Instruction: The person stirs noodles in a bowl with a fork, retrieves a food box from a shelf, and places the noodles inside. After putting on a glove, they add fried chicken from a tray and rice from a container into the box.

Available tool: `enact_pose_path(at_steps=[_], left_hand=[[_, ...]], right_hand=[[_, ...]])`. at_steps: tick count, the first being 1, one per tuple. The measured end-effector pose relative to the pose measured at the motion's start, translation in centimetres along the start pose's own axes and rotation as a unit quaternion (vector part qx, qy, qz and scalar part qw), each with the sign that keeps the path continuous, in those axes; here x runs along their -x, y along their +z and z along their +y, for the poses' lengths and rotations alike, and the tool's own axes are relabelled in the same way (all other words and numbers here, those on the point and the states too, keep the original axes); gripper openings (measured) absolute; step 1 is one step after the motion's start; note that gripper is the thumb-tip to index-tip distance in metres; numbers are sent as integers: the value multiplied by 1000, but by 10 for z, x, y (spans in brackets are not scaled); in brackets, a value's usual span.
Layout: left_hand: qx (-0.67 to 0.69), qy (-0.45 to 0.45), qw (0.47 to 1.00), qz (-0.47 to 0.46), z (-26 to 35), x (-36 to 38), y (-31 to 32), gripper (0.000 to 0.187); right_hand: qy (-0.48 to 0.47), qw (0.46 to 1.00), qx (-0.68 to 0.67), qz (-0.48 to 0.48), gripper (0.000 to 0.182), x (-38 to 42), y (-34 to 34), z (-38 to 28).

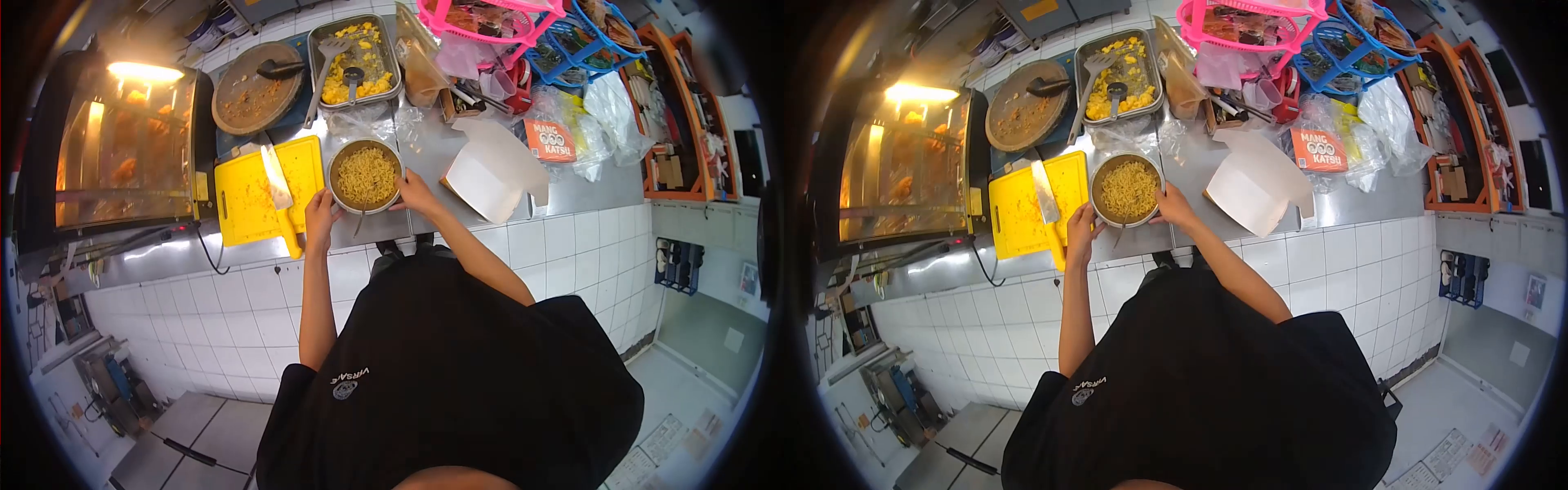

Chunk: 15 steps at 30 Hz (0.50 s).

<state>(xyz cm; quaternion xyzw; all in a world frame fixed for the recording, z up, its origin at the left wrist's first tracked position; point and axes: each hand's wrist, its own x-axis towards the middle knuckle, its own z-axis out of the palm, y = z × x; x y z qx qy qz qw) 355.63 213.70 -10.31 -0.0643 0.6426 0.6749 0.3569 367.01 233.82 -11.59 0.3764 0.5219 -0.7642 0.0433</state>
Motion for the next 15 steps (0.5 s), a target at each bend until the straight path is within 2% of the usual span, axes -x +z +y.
enact_pose_path(at_steps=[2, 3, 4, 5, 6, 8, 9, 10, 11, 12, 13, 14, 15], left_hand=[[-52, 12, 998, 23, -2, -1, 2, 25], [-26, -3, 1000, 11, -1, -3, 1, 17], [-26, -5, 1000, 8, 2, -1, 3, 17], [-9, -22, 999, -37, 3, 2, 6, 15], [7, -38, 996, -81, 4, 5, 7, 14], [41, -57, 992, -108, -2, 5, 8, 17], [52, -46, 989, -128, -10, 3, 8, 16], [64, -35, 986, -150, -17, 2, 10, 16], [59, -27, 988, -139, -19, 4, 15, 17], [59, -28, 987, -147, -21, 6, 20, 17], [48, -9, 988, -144, -18, 13, 26, 17], [36, 8, 989, -142, -18, 17, 31, 17], [14, -5, 988, -155, -19, 16, 33, 19]], right_hand=[[-51, 999, 13, 1, 38, 3, 2, 5], [-51, 999, 14, 6, 38, 3, -3, 4], [-10, 1000, 24, -14, 38, 11, -5, -5], [33, 998, 32, -35, 37, 17, -7, -9], [35, 998, 31, -35, 37, 21, -7, -7], [-12, 997, 59, 40, 44, 26, -5, -8], [-19, 979, 162, 119, 53, 30, -6, -8], [-19, 979, 159, 123, 53, 39, -3, -6], [-51, 927, 335, 159, 56, 52, 1, -1], [-79, 841, 500, 190, 59, 64, 3, 2], [-75, 840, 499, 198, 59, 81, 10, -5], [1, 911, 394, 120, 54, 100, 22, -18], [73, 957, 277, 40, 50, 111, 26, -25]])
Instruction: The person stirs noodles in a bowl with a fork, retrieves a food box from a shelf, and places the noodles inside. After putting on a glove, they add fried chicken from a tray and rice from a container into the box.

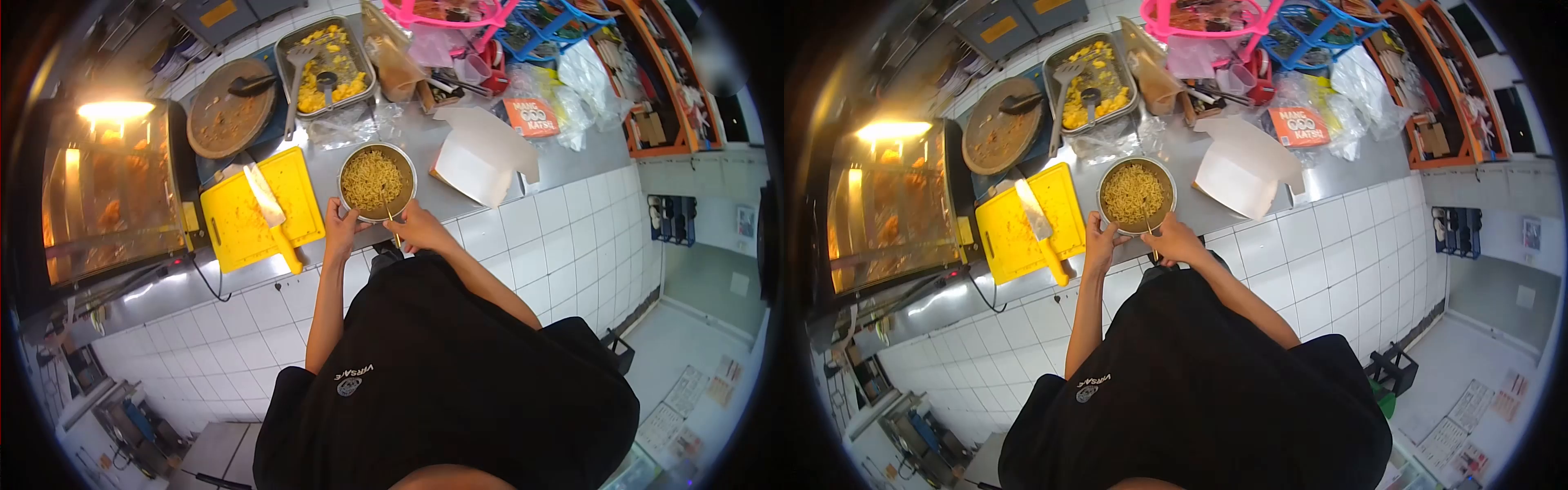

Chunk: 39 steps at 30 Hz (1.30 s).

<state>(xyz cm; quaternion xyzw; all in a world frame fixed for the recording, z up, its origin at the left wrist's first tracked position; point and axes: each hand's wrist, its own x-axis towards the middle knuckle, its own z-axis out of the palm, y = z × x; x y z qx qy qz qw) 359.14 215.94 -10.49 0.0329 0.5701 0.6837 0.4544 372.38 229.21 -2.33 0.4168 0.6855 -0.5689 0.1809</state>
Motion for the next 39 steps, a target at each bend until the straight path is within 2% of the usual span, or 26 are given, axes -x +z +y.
enact_pose_path(at_steps=[1, 4, 6, 8, 10, 11, 13, 14, 15, 19, 25, 27, 31, 33, 39], left_hand=[[-1, -2, 1000, -10, 1, -2, 7, 19], [-39, 35, 998, -22, 11, 3, 36, 22], [-42, 114, 992, -44, 19, 6, 63, 24], [-78, 133, 987, -54, 39, 11, 98, 25], [-115, 153, 980, -59, 37, -5, 113, 25], [-200, 251, 945, -70, 23, -28, 115, 25], [-281, 348, 891, -81, 26, -36, 132, 25], [-326, 363, 868, -85, 31, -35, 142, 23], [-371, 381, 843, -89, 36, -36, 153, 22], [-397, 402, 819, -104, 29, -51, 175, 15], [-438, 428, 780, -127, 31, -59, 185, 22], [-483, 433, 755, -99, 29, -58, 186, 21], [-492, 422, 756, -88, 34, -61, 196, 19], [-537, 458, 706, -61, 37, -63, 202, 17], [-553, 526, 644, -45, 39, -76, 200, 7]], right_hand=[[3, 1000, -4, 9, 50, -3, -2, 9], [-58, 993, -102, 20, 30, 0, -9, 33], [-77, 989, -123, 11, 28, 11, -21, 36], [-98, 985, -143, 2, 26, 27, -36, 38], [-88, 982, -116, 123, 20, 44, -54, 40], [-91, 981, -119, 125, 20, 43, -59, 53], [-169, 932, 85, 308, 15, 41, -72, 79], [-121, 949, 86, 278, 15, 46, -83, 81], [-123, 947, 83, 283, 15, 44, -89, 90], [-128, 939, 125, 294, 13, 35, -104, 112], [-110, 943, 157, 271, 15, 28, -113, 122], [-111, 942, 165, 269, 13, 26, -113, 125], [-129, 934, 196, 268, 16, 25, -120, 124], [-139, 931, 210, 263, 19, 24, -124, 124], [-149, 921, 238, 270, 20, 24, -131, 118]])
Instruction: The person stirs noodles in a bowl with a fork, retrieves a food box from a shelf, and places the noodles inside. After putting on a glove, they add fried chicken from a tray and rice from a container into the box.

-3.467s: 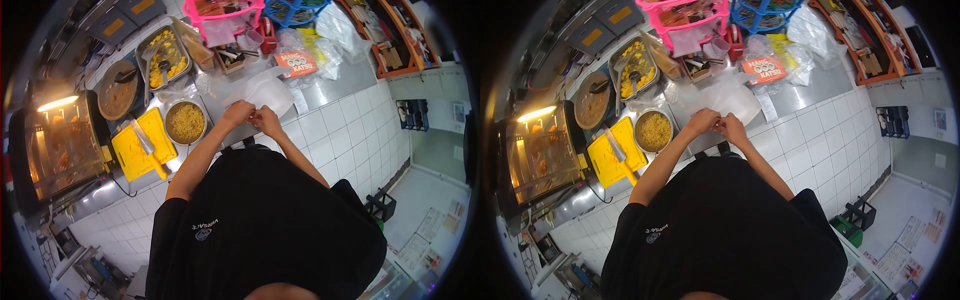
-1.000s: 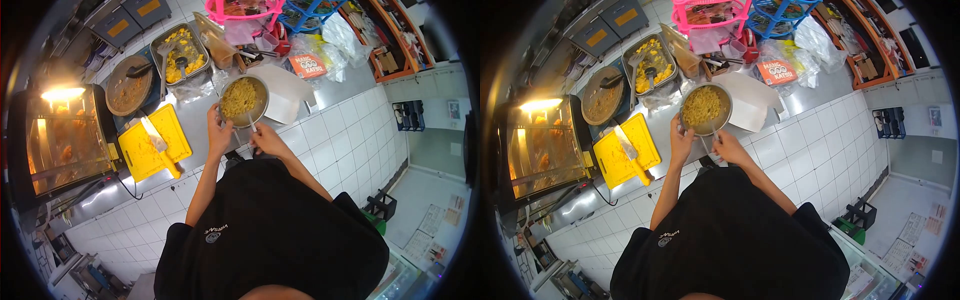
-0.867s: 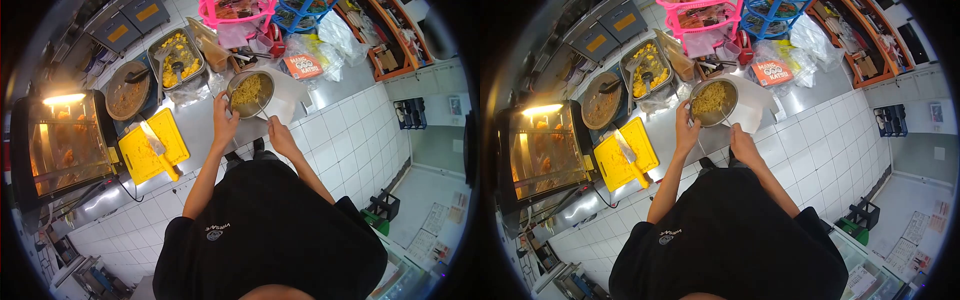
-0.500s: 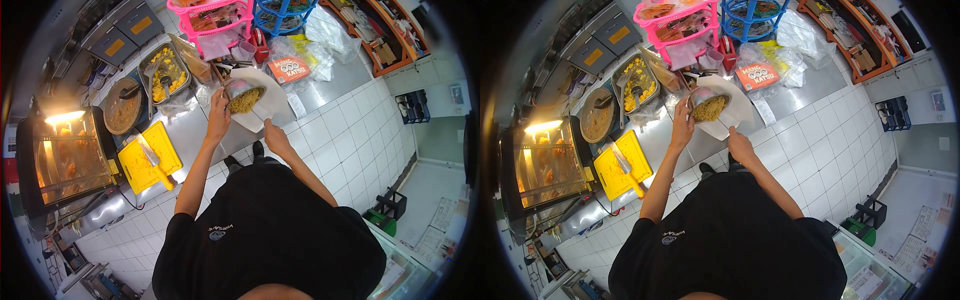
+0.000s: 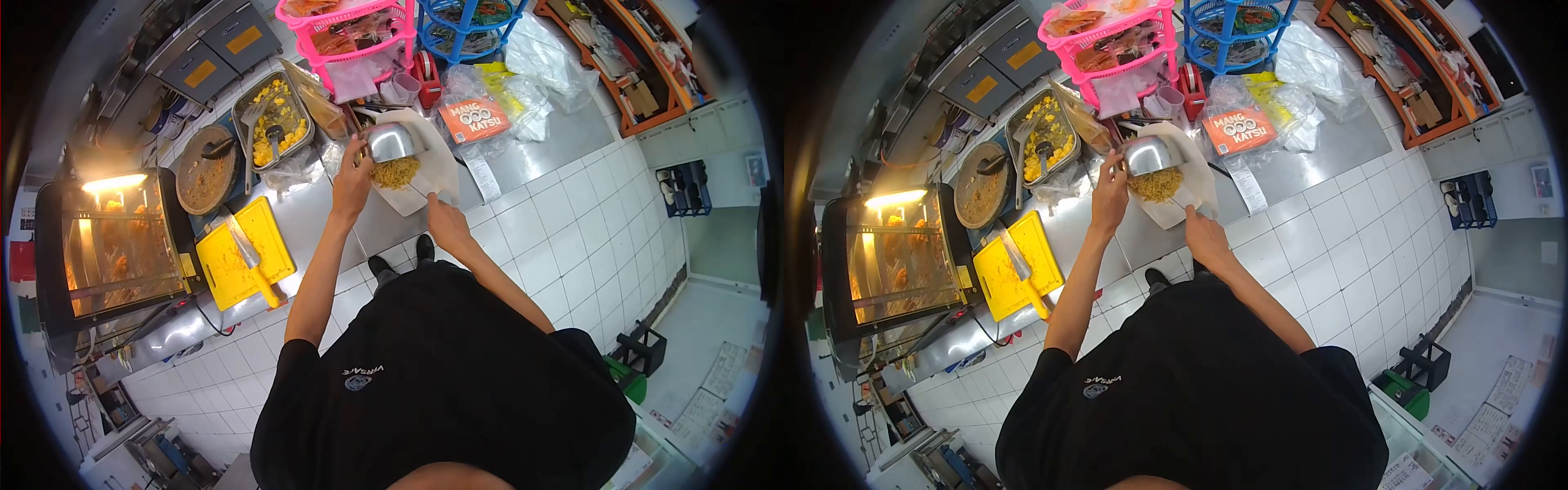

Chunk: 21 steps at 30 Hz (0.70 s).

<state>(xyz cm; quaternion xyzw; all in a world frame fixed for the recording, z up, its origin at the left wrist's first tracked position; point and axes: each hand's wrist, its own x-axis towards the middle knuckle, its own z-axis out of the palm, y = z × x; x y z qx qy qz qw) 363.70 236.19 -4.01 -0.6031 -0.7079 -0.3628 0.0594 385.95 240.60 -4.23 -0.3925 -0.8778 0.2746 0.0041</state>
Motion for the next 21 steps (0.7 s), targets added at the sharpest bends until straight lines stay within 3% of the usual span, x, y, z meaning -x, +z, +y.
enact_pose_path(at_steps=[11, 18, 21], left_hand=[[13, -1, 999, 37, -8, -9, -9, 11], [79, -72, 991, 76, -5, 3, -10, 16], [103, -120, 983, 97, -8, 7, -6, 18]], right_hand=[[-52, 993, 84, 58, 45, -12, -27, -18], [-33, 991, 117, 46, 40, -8, -52, -1], [-44, 996, 77, 15, 26, -19, -60, 3]])
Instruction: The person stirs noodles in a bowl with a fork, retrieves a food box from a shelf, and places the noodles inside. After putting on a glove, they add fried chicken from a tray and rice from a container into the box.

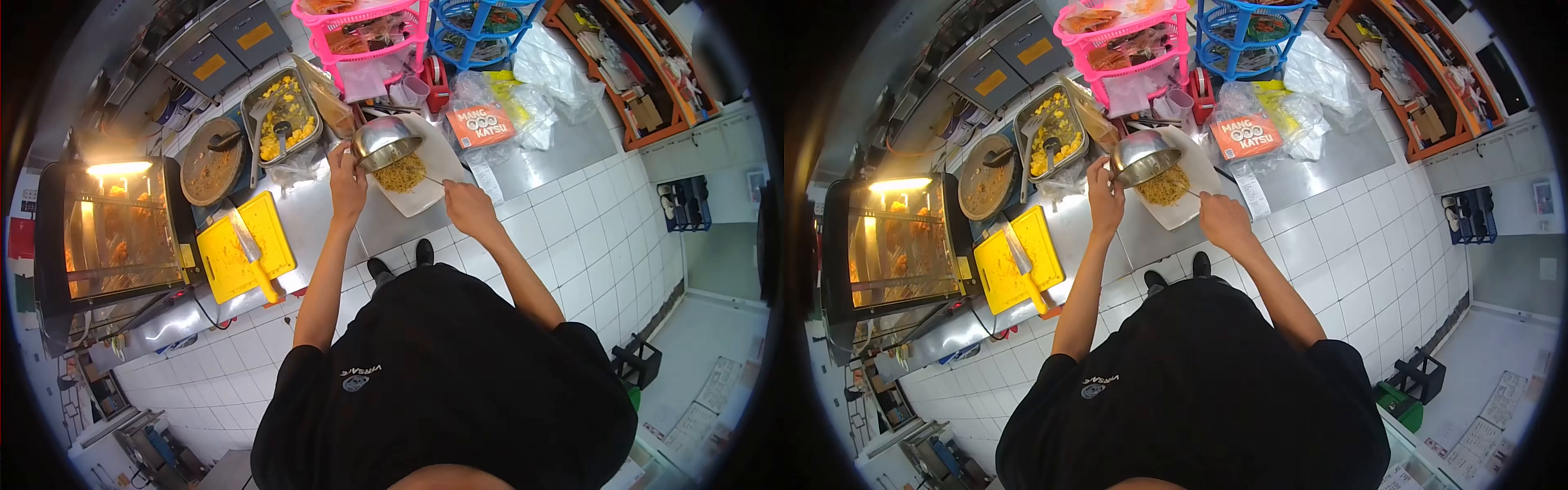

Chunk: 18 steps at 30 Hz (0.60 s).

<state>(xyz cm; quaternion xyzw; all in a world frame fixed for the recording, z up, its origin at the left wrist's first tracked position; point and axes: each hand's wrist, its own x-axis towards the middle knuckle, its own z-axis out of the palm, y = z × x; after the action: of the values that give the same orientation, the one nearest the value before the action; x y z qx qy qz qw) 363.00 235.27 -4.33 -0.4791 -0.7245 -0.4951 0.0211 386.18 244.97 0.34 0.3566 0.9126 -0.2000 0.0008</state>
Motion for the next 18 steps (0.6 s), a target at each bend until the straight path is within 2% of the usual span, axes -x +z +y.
enact_pose_path(at_steps=[1, 2, 5, 7, 9, 11, 12, 13, 14, 15, 17, 18], left_hand=[[11, -38, 999, -2, 1, 6, 0, 19], [12, -38, 999, -5, 3, 12, 1, 19], [22, -61, 998, -21, 9, 11, -1, 17], [-57, 47, 997, 12, 12, 10, -3, 15], [-57, 53, 997, 5, 15, 12, -7, 14], [-56, 57, 997, 9, 18, 15, -5, 13], [-44, 33, 998, 24, 18, 22, -3, 13], [-32, 9, 999, 38, 18, 30, -3, 13], [-35, -11, 998, 43, 22, 36, -2, 13], [-36, -11, 998, 41, 26, 43, -1, 13], [51, -119, 990, 61, 38, 51, 4, 14], [44, -87, 993, 68, 32, 54, 9, 15]], right_hand=[[12, 999, -15, -26, 21, -3, 2, 2], [26, 998, -30, -49, 18, -5, 3, 4], [32, 998, -53, -23, 21, -12, 4, 6], [33, 998, -50, -23, 21, -16, 15, 10], [39, 998, -49, -20, 22, -11, 35, 16], [13, 962, -271, 27, 23, 0, 63, 25], [10, 942, -333, 47, 22, 5, 88, 33], [12, 941, -334, 47, 22, 11, 88, 33], [147, 813, -559, -72, 21, 14, 81, 33], [269, 603, -728, -184, 19, 20, 76, 31], [286, 585, -744, -148, 17, 26, 71, 17], [288, 612, -723, -142, 18, 26, 73, 18]])
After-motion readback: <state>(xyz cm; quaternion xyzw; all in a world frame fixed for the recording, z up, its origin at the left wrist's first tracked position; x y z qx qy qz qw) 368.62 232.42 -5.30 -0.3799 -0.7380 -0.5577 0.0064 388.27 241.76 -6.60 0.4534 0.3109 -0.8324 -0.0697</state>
